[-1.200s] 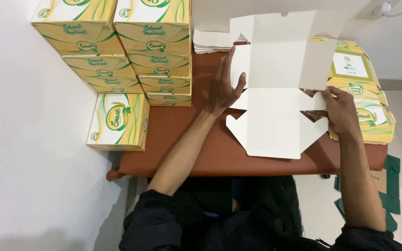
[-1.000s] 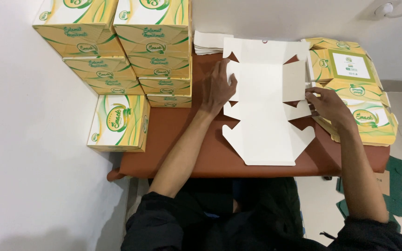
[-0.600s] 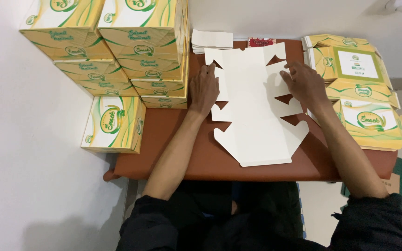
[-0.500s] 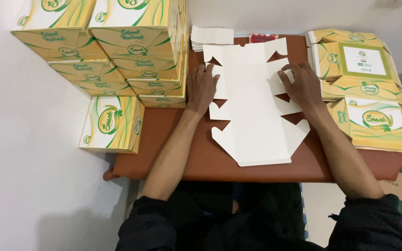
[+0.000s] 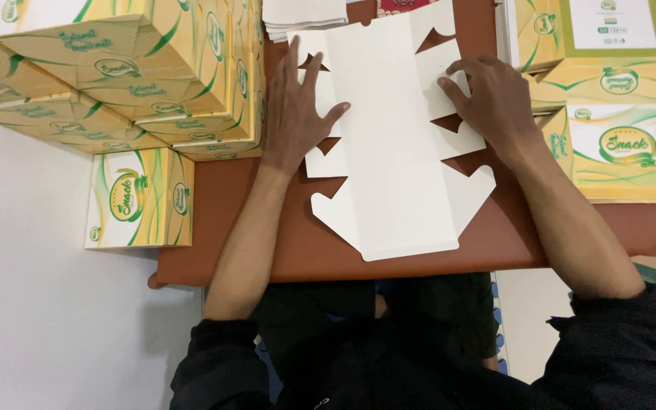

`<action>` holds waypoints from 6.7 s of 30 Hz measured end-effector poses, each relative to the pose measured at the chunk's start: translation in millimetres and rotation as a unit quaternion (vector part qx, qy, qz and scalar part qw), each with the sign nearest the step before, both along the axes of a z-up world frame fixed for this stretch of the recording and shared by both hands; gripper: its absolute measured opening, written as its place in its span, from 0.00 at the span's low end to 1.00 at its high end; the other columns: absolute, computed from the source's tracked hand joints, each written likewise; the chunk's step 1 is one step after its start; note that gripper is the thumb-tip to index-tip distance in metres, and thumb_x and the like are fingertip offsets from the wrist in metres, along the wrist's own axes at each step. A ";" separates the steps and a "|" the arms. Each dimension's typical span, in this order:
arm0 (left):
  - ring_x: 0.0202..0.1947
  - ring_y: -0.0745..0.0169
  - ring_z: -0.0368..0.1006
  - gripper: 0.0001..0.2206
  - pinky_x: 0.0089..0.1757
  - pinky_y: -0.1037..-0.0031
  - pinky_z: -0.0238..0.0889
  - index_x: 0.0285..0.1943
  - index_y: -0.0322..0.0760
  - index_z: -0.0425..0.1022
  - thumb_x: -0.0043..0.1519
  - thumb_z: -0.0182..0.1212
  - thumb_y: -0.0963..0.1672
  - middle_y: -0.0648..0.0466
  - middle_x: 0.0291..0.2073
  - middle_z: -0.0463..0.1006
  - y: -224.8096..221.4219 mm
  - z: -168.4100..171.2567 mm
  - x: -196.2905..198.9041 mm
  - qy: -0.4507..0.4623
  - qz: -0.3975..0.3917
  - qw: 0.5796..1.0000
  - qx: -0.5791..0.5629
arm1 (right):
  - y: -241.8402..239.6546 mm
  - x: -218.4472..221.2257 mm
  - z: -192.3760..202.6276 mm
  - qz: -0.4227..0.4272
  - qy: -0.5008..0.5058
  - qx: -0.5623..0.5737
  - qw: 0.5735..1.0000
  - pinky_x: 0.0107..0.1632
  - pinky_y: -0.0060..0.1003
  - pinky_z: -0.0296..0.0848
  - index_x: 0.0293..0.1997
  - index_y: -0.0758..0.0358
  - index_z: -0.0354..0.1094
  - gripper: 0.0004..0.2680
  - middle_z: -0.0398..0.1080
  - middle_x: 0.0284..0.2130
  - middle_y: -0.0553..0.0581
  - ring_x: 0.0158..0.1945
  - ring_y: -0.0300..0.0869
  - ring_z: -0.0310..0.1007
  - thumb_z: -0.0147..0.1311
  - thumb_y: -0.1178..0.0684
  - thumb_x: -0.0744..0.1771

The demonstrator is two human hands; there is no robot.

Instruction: Folding flat cardboard templates into snack boxes and stacking them on a production floor.

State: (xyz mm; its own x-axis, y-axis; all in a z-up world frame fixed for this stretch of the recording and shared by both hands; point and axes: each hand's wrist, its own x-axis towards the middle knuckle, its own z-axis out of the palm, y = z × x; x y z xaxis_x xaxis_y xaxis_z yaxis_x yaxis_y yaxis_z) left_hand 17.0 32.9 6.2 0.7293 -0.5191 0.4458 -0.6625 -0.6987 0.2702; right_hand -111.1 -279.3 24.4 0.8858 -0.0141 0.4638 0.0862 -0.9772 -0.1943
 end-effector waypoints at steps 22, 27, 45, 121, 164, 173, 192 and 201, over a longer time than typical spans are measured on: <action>0.71 0.55 0.64 0.40 0.69 0.57 0.51 0.66 0.43 0.80 0.45 0.83 0.59 0.55 0.71 0.72 -13.5 2.2 -20.0 0.134 -0.208 0.969 -0.004 | 8.3 -36.4 101.7 -0.042 0.601 0.149 0.784 0.41 0.40 0.88 0.46 0.71 0.87 0.09 0.89 0.32 0.67 0.33 0.50 0.90 0.65 0.54 0.68; 0.72 0.56 0.62 0.40 0.69 0.58 0.50 0.66 0.45 0.80 0.47 0.83 0.61 0.56 0.72 0.71 -13.8 -6.1 -16.6 0.110 -0.209 0.972 0.005 | 2.7 -20.7 52.9 0.217 0.552 0.231 0.772 0.44 0.38 0.95 0.53 0.53 0.79 0.22 0.93 0.34 0.56 0.34 0.45 0.96 0.77 0.57 0.55; 0.72 0.54 0.62 0.40 0.70 0.56 0.49 0.67 0.44 0.79 0.47 0.83 0.60 0.54 0.72 0.70 -16.1 -7.4 -15.3 0.114 -0.209 0.971 0.011 | 63.2 -18.2 33.0 0.205 0.548 0.075 0.807 0.33 0.35 0.67 0.27 0.54 0.79 0.10 0.80 0.19 0.47 0.23 0.39 0.72 0.82 0.53 0.55; 0.84 0.41 0.35 0.40 0.72 0.33 0.19 0.86 0.29 0.40 0.73 0.46 0.58 0.39 0.85 0.40 30.2 11.8 -203.3 0.250 -0.035 0.964 0.080 | 94.3 -22.1 -5.4 0.365 0.245 -0.005 0.898 0.80 0.62 0.21 0.85 0.53 0.37 0.26 0.43 0.80 0.67 0.83 0.52 0.37 0.22 0.35 0.75; 0.59 0.59 0.65 0.19 0.56 0.59 0.54 0.37 0.47 0.78 0.53 0.76 0.58 0.63 0.53 0.73 11.7 29.5 -207.7 0.232 -0.010 0.972 -0.019 | 64.7 -36.8 -8.3 0.367 0.326 -0.069 0.868 0.81 0.61 0.24 0.43 0.53 0.67 0.35 0.38 0.82 0.64 0.85 0.58 0.25 0.77 0.19 0.48; 0.59 0.58 0.64 0.22 0.54 0.59 0.53 0.37 0.46 0.73 0.54 0.75 0.59 0.61 0.51 0.71 19.8 29.7 -197.4 0.241 -0.045 0.969 0.012 | 65.0 -36.4 -7.7 0.366 0.334 -0.056 0.867 0.81 0.61 0.24 0.43 0.54 0.68 0.35 0.38 0.82 0.63 0.85 0.57 0.25 0.80 0.22 0.46; 0.62 0.63 0.72 0.28 0.62 0.61 0.56 0.51 0.47 0.88 0.51 0.67 0.62 0.64 0.61 0.81 40.1 32.5 -197.7 0.256 -0.138 0.953 -0.084 | 4.3 -30.5 18.4 -0.038 0.043 -0.197 0.979 0.23 0.32 0.52 0.26 0.54 0.78 0.24 0.65 0.11 0.48 0.12 0.38 0.52 0.61 0.30 0.77; 0.62 0.62 0.72 0.29 0.61 0.62 0.56 0.52 0.47 0.87 0.52 0.65 0.63 0.65 0.61 0.82 39.6 31.8 -198.4 0.249 -0.128 0.957 -0.075 | 22.9 -35.3 44.0 0.045 -0.011 0.085 0.995 0.26 0.38 0.59 0.41 0.72 0.78 0.17 0.65 0.15 0.55 0.15 0.45 0.61 0.54 0.48 0.80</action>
State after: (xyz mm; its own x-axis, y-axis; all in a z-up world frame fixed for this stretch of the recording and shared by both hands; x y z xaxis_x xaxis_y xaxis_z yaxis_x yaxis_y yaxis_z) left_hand -181.4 72.6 38.0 0.7279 -0.6667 0.1602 -0.5703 -0.4589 0.6813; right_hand -146.4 -256.3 68.3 0.8771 -0.0157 0.4801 0.1774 -0.9182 -0.3541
